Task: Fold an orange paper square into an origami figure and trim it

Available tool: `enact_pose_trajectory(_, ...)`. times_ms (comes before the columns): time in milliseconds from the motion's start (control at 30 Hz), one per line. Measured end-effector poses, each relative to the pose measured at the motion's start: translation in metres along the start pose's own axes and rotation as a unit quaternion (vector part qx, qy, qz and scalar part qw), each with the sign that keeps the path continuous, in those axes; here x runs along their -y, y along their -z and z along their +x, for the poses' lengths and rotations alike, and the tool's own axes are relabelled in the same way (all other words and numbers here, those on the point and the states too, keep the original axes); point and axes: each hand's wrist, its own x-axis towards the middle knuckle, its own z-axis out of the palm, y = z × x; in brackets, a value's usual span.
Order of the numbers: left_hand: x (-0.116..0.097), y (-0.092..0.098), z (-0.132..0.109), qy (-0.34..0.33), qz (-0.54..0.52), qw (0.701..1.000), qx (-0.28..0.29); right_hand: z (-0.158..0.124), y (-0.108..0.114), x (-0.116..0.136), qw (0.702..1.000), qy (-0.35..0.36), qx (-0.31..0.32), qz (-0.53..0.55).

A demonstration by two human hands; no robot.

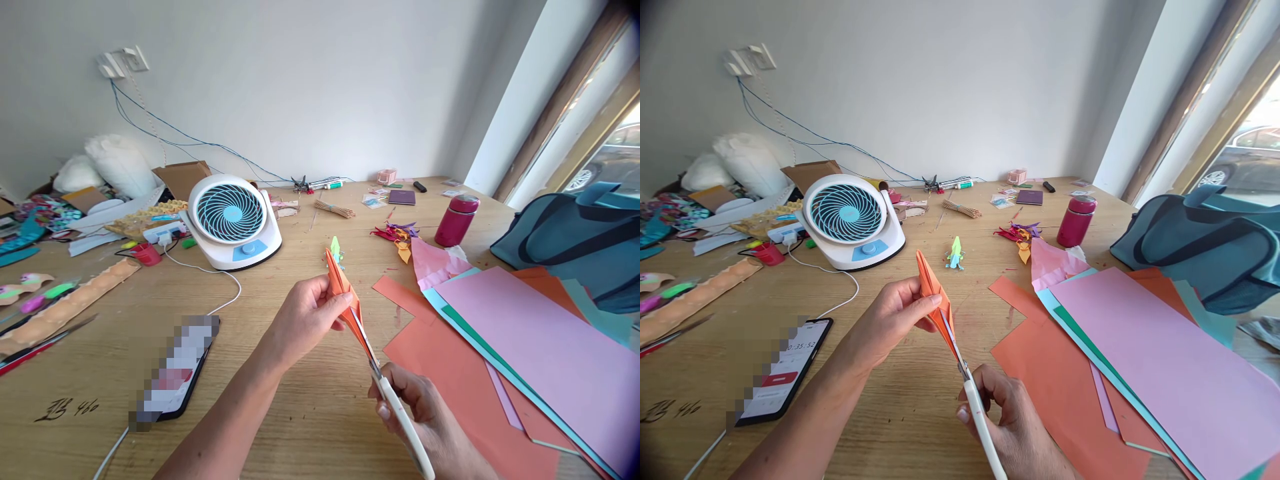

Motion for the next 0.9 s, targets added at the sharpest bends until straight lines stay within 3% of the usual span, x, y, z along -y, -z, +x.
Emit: enact_pose_trajectory(900, 0.0022, -0.0009, 0.0012, -0.006, -0.009, 1.0, 0.006, -0.0014, 0.0003, 0.0001, 1.0, -0.002, -0.005, -0.014)
